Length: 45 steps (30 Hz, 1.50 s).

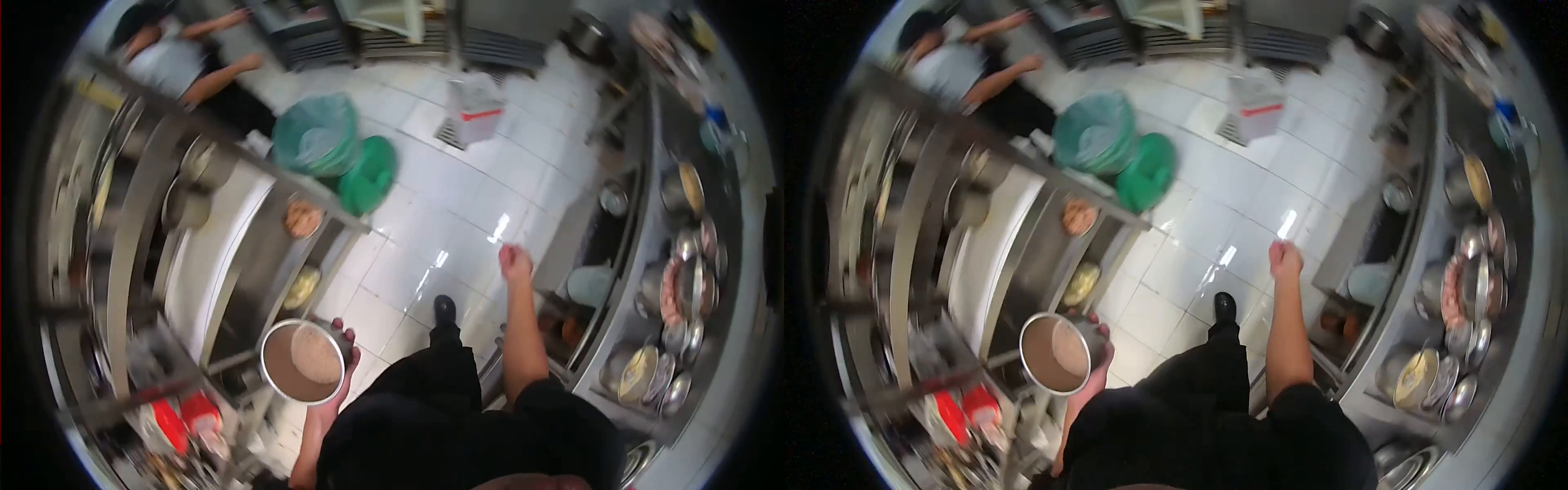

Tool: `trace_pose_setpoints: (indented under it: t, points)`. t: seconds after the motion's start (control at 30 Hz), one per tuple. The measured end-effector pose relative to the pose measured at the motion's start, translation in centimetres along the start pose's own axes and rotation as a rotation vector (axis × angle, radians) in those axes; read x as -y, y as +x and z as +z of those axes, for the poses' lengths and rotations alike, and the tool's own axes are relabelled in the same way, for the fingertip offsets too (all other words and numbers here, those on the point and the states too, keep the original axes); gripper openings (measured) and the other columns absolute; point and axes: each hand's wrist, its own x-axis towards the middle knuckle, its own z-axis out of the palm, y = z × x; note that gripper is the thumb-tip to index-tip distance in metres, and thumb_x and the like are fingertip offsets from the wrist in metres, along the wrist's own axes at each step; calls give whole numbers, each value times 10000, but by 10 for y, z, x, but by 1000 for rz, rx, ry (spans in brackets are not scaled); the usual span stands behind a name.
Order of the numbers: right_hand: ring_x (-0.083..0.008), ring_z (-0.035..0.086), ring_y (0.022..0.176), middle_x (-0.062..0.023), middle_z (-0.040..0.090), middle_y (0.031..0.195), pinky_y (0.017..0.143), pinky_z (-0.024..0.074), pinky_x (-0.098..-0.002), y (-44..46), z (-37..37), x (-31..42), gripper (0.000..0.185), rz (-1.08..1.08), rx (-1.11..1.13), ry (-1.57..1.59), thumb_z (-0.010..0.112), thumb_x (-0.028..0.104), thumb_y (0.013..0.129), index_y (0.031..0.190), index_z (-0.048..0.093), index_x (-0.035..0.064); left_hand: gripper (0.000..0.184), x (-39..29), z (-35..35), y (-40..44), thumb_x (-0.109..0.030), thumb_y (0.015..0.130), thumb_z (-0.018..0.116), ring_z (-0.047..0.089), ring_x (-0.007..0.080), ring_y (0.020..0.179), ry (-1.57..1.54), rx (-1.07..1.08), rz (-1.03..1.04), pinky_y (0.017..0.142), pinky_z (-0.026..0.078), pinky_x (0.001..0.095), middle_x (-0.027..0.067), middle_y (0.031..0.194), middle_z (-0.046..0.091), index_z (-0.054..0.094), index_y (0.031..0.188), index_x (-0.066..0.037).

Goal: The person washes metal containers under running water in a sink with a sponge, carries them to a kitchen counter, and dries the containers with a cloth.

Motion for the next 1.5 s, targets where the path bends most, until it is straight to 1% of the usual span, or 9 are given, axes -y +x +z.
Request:
trace_pose_setpoints:
  t: [0.13, 0.33, 0.47, 0.7, 1.0, 1.1, 1.33, 1.37, 1.5]
  points:
    - [-185, 578, 603, -84, 573, 727, 547, 505, -283, -114, -16, -110, 74, 213, 184, -500, 484, 55, 862, 911, 527, 20, 474, -39, -69, -68, -428, 921, 422, 458, 387, 1185, -151, 223, 120, 986, 395, 527, 174, 1308, 456, 444, 1323, -178]
    - [-169, 603, 660, -80, 608, 799, 596, 504, -278, -319, -5, -260, 140, 127, 759, -1468, 540, 85, 866, 975, 584, 8, 591, -77, -203, -204, -498, 866, 457, 370, 403, 1254, -493, 95, 511, 1045, 304, 549, 154, 1371, 404, 416, 1332, -137]
    - [-170, 607, 691, -87, 614, 853, 647, 498, -279, -439, -4, -346, 183, 281, 1309, -1647, 565, 163, 898, 978, 581, -1, 613, -101, -235, -273, -532, 854, 429, 417, 321, 1230, -509, 108, 821, 1050, 306, 494, 99, 1345, 440, 446, 1304, -117]
    - [-156, 599, 710, -92, 601, 930, 646, 492, -296, -608, 15, -398, 251, 564, 1651, -1579, 543, 247, 929, 986, 559, 3, 600, -143, -239, -300, -511, 882, 325, 397, 264, 1253, -437, 88, 1000, 1054, 285, 444, 91, 1327, 451, 443, 1291, -88]
    - [-94, 552, 565, -24, 566, 677, 494, 477, -246, -680, 97, -380, 104, -157, 1826, -1391, 605, 86, 815, 801, 539, 7, 680, -198, -145, -284, -587, 873, 341, 396, 262, 1250, -223, 266, 980, 1036, 300, 464, 101, 1338, 435, 367, 1351, -105]
    - [-88, 520, 531, -12, 537, 645, 452, 455, -240, -684, 165, -376, 83, -461, 1785, -1379, 587, 83, 780, 755, 539, 21, 663, -223, -124, -267, -600, 883, 394, 445, 223, 1183, -96, 471, 765, 1002, 318, 430, 87, 1295, 473, 381, 1333, -114]
    - [-127, 552, 540, -71, 588, 700, 491, 450, -262, -702, 359, -412, 225, -1238, 1643, -1338, 548, 188, 825, 845, 584, -33, 479, -245, -161, -261, -404, 959, 423, 515, 187, 1083, 502, 178, 609, 911, 414, 365, 75, 1178, 543, 460, 1273, -44]
    - [-128, 554, 545, -74, 590, 700, 500, 446, -264, -693, 385, -438, 240, -1180, 1625, -1337, 551, 194, 826, 871, 593, -38, 380, -247, -166, -261, -363, 941, 491, 548, 131, 977, 489, 108, 655, 830, 437, 300, 48, 1050, 613, 611, 1098, -39]
    - [-123, 533, 527, -65, 587, 684, 480, 419, -256, -658, 468, -529, 246, -1055, 1584, -1585, 574, 226, 824, 905, 627, -1, 341, -263, -185, -284, -317, 934, 518, 573, 144, 917, 756, -58, 702, 812, 451, 304, 64, 948, 648, 661, 955, -9]
